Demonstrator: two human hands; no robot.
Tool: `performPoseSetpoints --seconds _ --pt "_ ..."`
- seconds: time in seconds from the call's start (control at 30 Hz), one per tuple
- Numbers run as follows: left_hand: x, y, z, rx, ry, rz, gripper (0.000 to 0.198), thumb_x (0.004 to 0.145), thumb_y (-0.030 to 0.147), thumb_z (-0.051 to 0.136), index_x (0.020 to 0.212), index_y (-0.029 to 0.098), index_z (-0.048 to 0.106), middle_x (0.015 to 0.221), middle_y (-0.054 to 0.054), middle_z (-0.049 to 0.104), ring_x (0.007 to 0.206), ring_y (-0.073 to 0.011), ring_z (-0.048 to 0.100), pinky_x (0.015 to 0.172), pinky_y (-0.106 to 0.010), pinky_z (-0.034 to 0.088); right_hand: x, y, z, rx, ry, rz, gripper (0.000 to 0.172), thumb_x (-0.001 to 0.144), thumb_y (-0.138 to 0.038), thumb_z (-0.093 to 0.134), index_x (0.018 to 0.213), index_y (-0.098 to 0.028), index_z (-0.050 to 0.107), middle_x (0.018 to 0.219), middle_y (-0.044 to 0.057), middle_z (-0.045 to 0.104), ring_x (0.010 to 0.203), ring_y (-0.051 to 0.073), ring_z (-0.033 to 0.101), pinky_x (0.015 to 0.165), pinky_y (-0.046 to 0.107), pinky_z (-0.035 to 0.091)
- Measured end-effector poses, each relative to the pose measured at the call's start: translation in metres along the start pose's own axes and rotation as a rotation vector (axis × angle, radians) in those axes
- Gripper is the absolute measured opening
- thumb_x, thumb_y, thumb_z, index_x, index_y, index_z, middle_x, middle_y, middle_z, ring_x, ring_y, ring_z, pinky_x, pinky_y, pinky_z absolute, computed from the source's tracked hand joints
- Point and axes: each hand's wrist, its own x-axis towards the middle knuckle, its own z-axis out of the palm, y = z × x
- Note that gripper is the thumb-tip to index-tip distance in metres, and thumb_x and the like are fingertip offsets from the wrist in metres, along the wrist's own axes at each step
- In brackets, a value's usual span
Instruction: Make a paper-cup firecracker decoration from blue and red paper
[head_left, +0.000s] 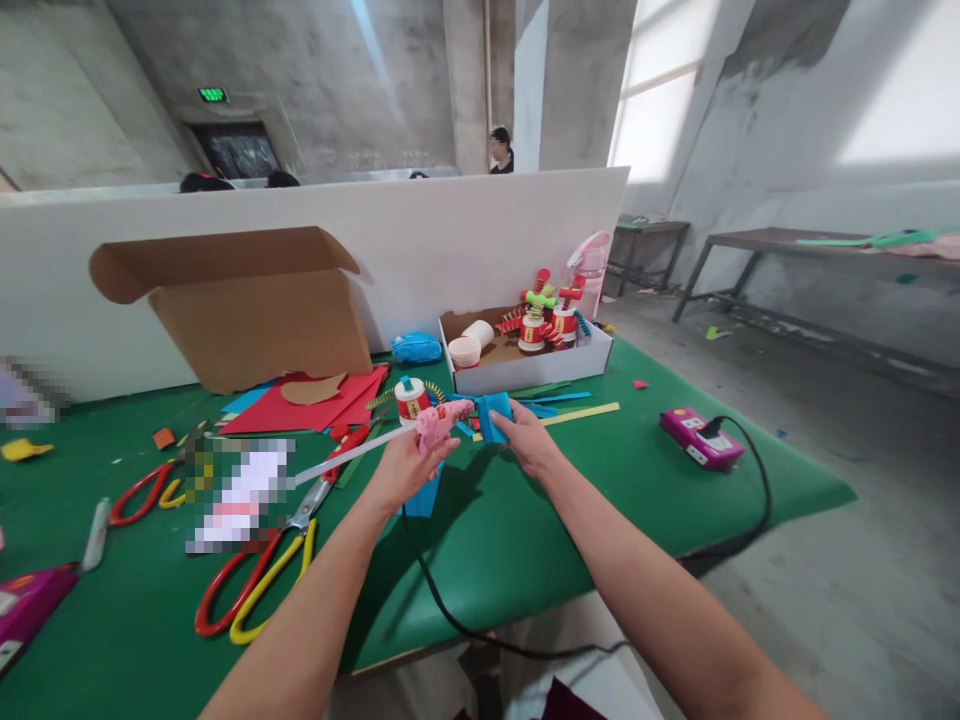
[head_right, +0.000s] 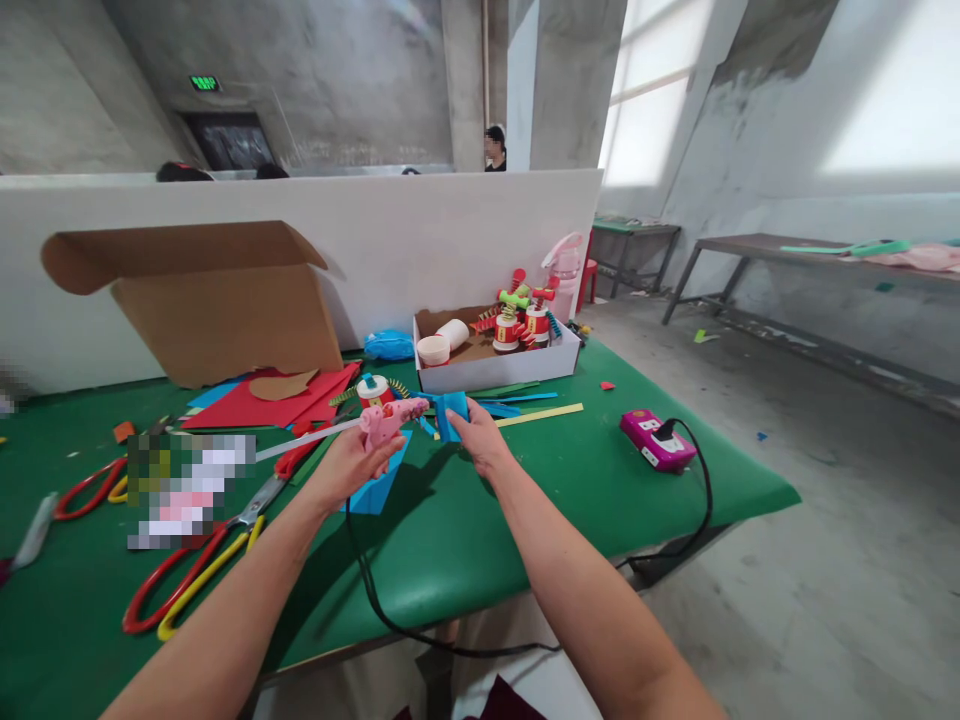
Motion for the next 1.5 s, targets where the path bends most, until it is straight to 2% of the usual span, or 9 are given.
performPoseSetpoints --seconds 0.4,0.6,0.8,1.2,1.33,1.5 --pt "-0.0013 0.0050 -0.0002 -0.037 -0.017 -0.007 0.056 0.071 0.050 0.062 0.112 0.012 0.061 0.051 0.006 0.044 0.043 -0.0093 0.040 0.041 -0.021 0.033 -0.0014 -0.0002 0.0010 -0.081 0.002 -0.077 0.032 0.064 -0.036 0.073 0.089 -0.019 0.062 0.077 -0.002 0.066 0.068 0.012 0.057 0.069 0.027 0.047" --pt "-0.0023 0.0080 0.0001 -0.030 0.029 -0.012 0.045 0.069 0.050 0.063 0.093 0.013 0.065 0.047 0.005 0.044 0.041 -0.0099 0.039 0.040 -0.022 0.030 -0.0023 -0.0006 0.0006 -0.086 0.009 -0.087 0.028 0.065 -0.035 0.071 0.088 -0.020 0.062 0.074 -0.003 0.063 0.066 0.012 0.054 0.068 0.026 0.046" --pt "-0.0017 0.0054 0.0008 -0.015 0.021 -0.022 0.045 0.070 0.049 0.061 0.097 0.013 0.063 0.049 0.005 0.045 0.043 -0.0102 0.040 0.040 -0.021 0.031 -0.0028 -0.0023 0.0008 -0.097 0.011 -0.101 0.028 0.066 -0.034 0.070 0.088 -0.019 0.062 0.076 -0.003 0.063 0.067 0.012 0.054 0.068 0.025 0.045" --pt "-0.0002 0.0030 0.0000 0.023 0.049 -0.045 0.035 0.069 0.049 0.062 0.077 0.016 0.059 0.047 0.004 0.047 0.042 -0.0114 0.043 0.042 -0.023 0.033 -0.0024 -0.0026 0.0012 -0.096 -0.007 -0.097 0.027 0.065 -0.033 0.071 0.087 -0.020 0.063 0.073 -0.002 0.065 0.066 0.013 0.056 0.067 0.026 0.047" --pt "-0.0001 0.0028 -0.0002 0.026 0.055 -0.037 0.037 0.068 0.050 0.064 0.082 0.015 0.062 0.047 0.003 0.048 0.042 -0.0121 0.044 0.042 -0.023 0.033 -0.0025 -0.0022 0.0003 -0.091 -0.013 -0.094 0.028 0.066 -0.034 0.071 0.089 -0.020 0.064 0.075 -0.002 0.066 0.068 0.013 0.057 0.069 0.027 0.047" --pt "-0.0018 0.0080 -0.0014 0.005 0.038 -0.004 0.049 0.069 0.050 0.064 0.102 0.014 0.065 0.048 0.005 0.046 0.041 -0.0114 0.041 0.040 -0.023 0.031 -0.0027 -0.0032 0.0005 -0.098 -0.017 -0.087 0.028 0.065 -0.034 0.071 0.089 -0.020 0.064 0.077 -0.002 0.067 0.068 0.013 0.057 0.069 0.026 0.047"
